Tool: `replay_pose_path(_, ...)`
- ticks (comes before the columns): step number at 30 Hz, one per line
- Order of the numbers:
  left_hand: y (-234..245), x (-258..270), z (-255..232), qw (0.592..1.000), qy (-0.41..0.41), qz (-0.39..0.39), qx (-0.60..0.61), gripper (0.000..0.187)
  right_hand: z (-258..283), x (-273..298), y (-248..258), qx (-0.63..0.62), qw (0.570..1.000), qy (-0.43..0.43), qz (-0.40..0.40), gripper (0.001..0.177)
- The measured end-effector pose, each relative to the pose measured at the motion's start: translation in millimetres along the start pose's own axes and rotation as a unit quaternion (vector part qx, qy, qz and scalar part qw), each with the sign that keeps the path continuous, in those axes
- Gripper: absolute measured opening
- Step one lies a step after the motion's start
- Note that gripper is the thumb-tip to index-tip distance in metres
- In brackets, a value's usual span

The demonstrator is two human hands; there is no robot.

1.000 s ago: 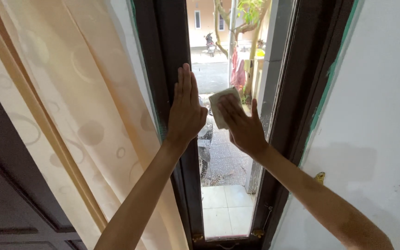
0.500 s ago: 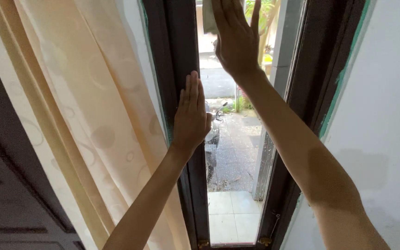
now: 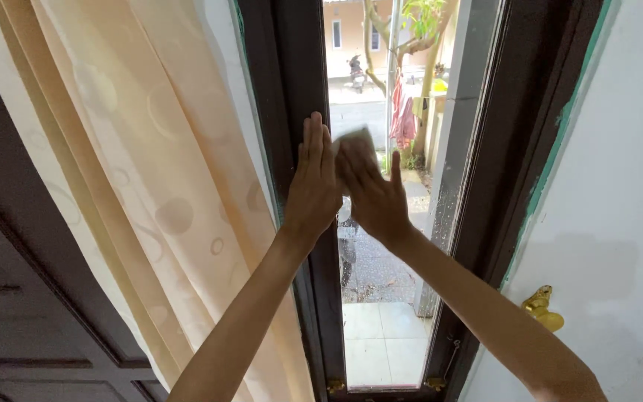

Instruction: Sprays a window pane with cleaning solution and wipes it clean with a cloth.

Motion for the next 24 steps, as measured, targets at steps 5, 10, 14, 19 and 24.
replay_pose_path(5, 6.0, 0.2, 0.6, 1.0, 0.006, 0.026, -0.011, 0.08, -35.3, -87.3, 39.2, -0.046, 0.998, -0.029, -0.041, 0.08)
replay_pose_path(10, 27.5, 1.7, -8.6, 0.996, -0.016, -0.001, 0.085, 0.077, -71.6, -167.4, 73.5, -0.107, 0.99, -0.02, -0.089, 0.05)
replay_pose_path(14, 26.5, 0.4, -9.4, 0.996, -0.011, 0.004, 0.087, 0.078, -69.9, -166.6, 86.7, -0.138, 0.983, -0.014, -0.122, 0.062)
replay_pose_path(19, 23.8, 0.3, -8.5, 0.993, -0.005, 0.007, 0.12, 0.081, -46.4, -100.3, 53.9, -0.114, 0.991, -0.029, -0.057, 0.075)
replay_pose_path(24, 23.0, -0.1, -10.2, 0.992, 0.016, 0.01, 0.124, 0.076, -19.8, -26.5, 30.4, -0.186, 0.981, 0.036, -0.051, 0.071)
Point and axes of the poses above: each hand's wrist, its own x-axis away from the middle knuckle, its own y-axis out of the back of the hand, z = x × y, the point moved 3 cm from there along -x, towards the middle knuckle, and after that the axes turned 14 degrees about z, right-handed, at the moved point
